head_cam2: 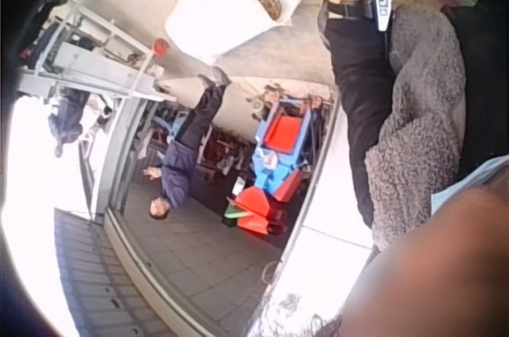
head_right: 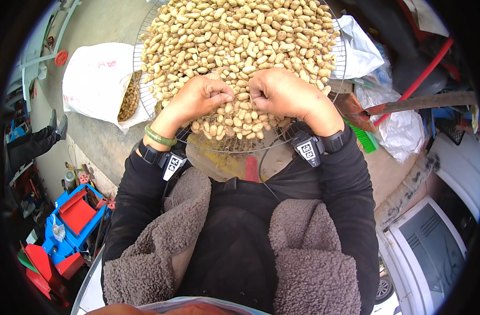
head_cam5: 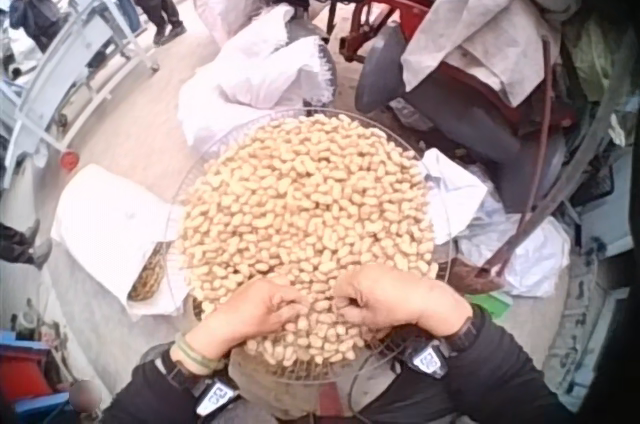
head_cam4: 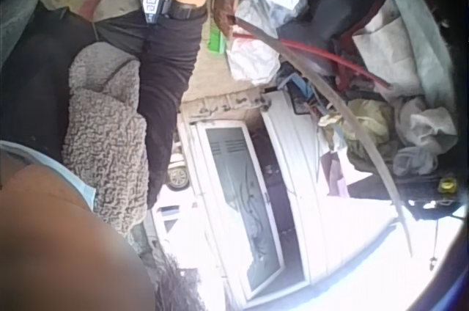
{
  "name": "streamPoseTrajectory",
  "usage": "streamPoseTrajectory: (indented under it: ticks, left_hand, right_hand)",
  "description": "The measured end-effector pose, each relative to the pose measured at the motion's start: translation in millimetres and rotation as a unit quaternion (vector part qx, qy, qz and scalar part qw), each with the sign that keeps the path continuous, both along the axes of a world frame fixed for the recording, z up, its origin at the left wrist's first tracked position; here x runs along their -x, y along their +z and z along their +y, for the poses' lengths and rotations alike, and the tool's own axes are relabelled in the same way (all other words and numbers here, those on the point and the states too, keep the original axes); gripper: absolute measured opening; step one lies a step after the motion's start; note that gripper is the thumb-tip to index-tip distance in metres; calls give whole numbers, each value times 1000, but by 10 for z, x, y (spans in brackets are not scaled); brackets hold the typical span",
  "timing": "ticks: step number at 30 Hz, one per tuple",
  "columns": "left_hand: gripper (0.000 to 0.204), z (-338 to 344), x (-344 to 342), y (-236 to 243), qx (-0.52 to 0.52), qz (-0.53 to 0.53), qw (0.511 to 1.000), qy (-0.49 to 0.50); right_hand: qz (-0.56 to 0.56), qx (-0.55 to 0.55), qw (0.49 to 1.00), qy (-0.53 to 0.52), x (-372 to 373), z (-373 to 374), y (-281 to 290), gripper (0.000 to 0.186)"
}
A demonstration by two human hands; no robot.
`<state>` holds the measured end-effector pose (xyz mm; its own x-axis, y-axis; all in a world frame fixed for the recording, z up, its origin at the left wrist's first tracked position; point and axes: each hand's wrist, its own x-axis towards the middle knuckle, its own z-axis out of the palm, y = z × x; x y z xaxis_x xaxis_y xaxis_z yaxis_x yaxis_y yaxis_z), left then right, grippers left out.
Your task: The person sits on the floor and manually shells peanuts from a wire basket, cracking each nut by hand and dropping the shells into the basket while retaining the kernels. The task continues throughout the clip with repetitive cracking and sorting motions.
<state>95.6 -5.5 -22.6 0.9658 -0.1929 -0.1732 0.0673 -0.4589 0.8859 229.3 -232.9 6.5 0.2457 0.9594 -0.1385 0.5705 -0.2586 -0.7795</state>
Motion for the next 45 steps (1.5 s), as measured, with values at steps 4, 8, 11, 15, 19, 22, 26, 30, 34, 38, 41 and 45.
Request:
streamPoseTrajectory:
  ticks: [4,8,11,15,19,22,26,30,34,38,41,45]
  left_hand:
    - [5,2,-27,34,-37,-22,999,14]
    - [6,100,-16,134,-31,19,997,63]
    - [20,248,60,238,-67,86,994,31]
    - [37,321,235,292,-129,125,983,-48]
    - [32,262,354,232,-170,61,983,-40]
    - [31,263,375,202,-154,40,987,-36]
    - [31,272,381,205,-162,21,986,-39]
    - [28,259,367,222,-167,1,985,-32]
    - [39,279,337,229,-174,49,983,-27]
    - [50,312,348,221,-156,64,986,-14]
    - [51,312,366,206,-167,43,985,-24]
    - [50,312,349,222,-175,47,983,-44]
  right_hand:
    - [10,-72,997,2,23,75,-8,8]
    - [-40,-52,998,25,129,201,-28,10]
    - [-56,-42,997,34,196,247,-33,15]
    - [-84,-42,995,42,271,267,-44,20]
    - [-135,35,988,72,305,282,-50,18]
    - [-156,67,983,66,290,300,-36,11]
    - [-100,37,993,45,259,304,16,9]
    - [-34,-73,992,101,332,364,53,7]
    - [-91,-62,981,162,572,451,51,10]
    - [-161,-72,974,141,775,463,-8,16]
    - [-165,-75,970,160,712,451,-97,16]
    - [-173,-89,971,138,578,472,-179,13]
